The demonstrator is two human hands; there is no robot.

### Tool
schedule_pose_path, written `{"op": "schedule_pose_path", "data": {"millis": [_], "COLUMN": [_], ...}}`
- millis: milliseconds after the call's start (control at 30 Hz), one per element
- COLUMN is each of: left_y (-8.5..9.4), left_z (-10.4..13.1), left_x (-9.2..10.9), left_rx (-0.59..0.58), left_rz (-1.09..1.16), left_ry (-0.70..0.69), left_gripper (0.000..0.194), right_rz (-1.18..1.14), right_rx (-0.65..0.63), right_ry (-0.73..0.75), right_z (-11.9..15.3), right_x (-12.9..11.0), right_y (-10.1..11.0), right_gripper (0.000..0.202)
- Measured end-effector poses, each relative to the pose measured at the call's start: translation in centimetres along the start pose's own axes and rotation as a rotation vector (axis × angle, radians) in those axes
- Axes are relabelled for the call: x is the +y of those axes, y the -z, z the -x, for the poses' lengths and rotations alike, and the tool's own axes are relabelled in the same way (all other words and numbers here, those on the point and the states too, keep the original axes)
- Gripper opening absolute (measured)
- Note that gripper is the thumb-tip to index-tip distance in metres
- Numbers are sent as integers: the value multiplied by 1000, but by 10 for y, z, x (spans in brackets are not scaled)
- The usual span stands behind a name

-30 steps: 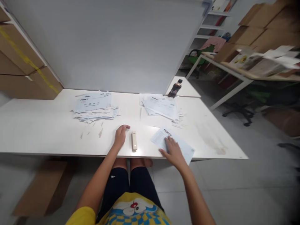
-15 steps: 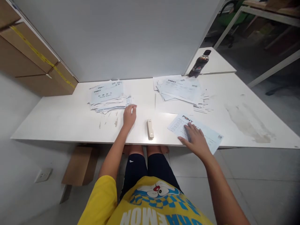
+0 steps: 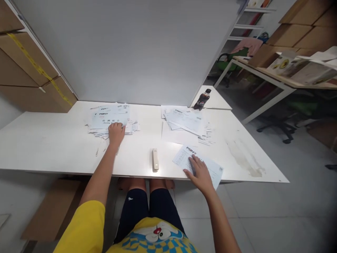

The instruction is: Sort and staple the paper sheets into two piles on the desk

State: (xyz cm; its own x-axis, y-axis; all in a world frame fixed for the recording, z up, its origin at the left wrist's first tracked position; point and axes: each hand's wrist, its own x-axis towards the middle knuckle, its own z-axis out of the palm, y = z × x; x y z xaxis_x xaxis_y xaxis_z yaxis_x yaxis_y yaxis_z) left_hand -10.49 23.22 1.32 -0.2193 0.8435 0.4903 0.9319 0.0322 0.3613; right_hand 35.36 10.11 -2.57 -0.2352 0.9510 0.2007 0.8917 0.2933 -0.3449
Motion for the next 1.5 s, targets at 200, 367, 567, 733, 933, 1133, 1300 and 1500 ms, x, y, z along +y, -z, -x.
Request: {"op": "schedule_pose_path", "data": {"millis": [200, 367, 567, 733, 933, 1133, 1300, 1500], "left_y": [16, 43, 73, 57, 29, 0, -2, 16], "left_z": [15, 59, 150, 202, 218, 224, 226, 230], "left_x": [11, 43, 151, 224, 240, 268, 272, 241], "left_rx": [37, 234, 410, 125, -22, -249, -362, -289], "left_rz": [10, 128, 115, 149, 229, 423, 659, 718], "left_ry": [-36, -73, -495, -786, -843, -864, -961, -798], "left_gripper": [31, 33, 34, 28, 23, 25, 28, 27], "right_rz": [-22, 48, -60, -172, -346, -941, -1259, -1354], "right_rx": [-79, 35, 67, 53, 411, 403, 393, 230], "right_ry": [143, 109, 204, 327, 19, -682, -839, -855], "right_z": [9, 36, 44, 38, 66, 58, 56, 61], "right_x": [-6, -7, -17, -46, 2, 12, -11, -21], "right_y": [13, 7, 1, 10, 33, 21, 11, 20], "right_gripper": [47, 54, 57, 52, 24, 44, 56, 58]}}
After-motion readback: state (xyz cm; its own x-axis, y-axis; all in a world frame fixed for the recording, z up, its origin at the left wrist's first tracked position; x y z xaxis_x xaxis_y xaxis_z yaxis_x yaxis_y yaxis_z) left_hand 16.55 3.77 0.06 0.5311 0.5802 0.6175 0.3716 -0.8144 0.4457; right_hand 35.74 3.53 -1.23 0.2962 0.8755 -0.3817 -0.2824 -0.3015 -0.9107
